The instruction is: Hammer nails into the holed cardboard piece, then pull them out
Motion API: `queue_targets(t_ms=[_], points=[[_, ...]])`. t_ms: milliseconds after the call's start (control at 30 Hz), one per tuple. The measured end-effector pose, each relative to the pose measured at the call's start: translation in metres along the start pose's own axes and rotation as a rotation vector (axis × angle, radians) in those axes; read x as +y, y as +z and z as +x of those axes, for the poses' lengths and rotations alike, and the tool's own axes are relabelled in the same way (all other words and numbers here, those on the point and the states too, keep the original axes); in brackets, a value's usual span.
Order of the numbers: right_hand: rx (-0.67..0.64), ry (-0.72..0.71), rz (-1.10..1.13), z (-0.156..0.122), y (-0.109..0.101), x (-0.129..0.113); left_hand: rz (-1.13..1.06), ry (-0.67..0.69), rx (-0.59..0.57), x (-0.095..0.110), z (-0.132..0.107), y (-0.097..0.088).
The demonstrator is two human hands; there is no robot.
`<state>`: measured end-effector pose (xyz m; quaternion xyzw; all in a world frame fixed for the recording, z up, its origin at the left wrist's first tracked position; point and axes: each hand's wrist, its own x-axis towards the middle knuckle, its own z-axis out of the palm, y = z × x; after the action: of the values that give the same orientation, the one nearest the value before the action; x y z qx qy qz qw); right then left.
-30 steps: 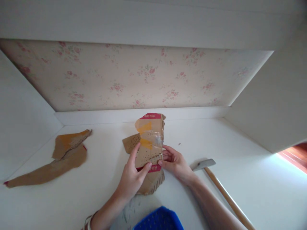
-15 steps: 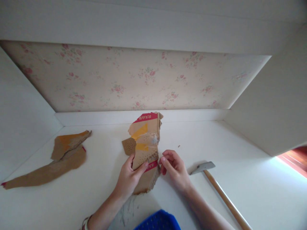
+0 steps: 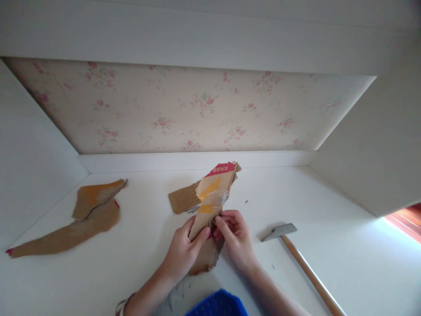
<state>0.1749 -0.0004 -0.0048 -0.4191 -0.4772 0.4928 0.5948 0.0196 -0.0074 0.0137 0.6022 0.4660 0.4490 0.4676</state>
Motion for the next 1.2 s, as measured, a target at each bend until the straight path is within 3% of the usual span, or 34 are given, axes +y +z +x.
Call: queue_targets(t_ms=[200,333,567,800,1200], points=[[-0.080,-0.053,-0.152,-0.002,-0.002,-0.008,0.275,0.107,0.048,0.000,-0.002,-0.001],[-0.124,-0.061,-0.217,-0.003,-0.001,-0.008,0.272,0.115,0.061,0.001,-0.003,-0.002],[-0.169,-0.011,-0.191,-0.004,-0.002,-0.008,0.079,0.044,0.016,0.005,-0.004,-0.003],[-0.272,0.080,-0.166,-0.001,-0.006,-0.015,0.264,0.102,0.061,0.001,-0.002,-0.004],[-0.253,0.112,-0.149,-0.001,-0.005,-0.021,0.430,0.191,0.146,-0.007,-0.005,0.001]])
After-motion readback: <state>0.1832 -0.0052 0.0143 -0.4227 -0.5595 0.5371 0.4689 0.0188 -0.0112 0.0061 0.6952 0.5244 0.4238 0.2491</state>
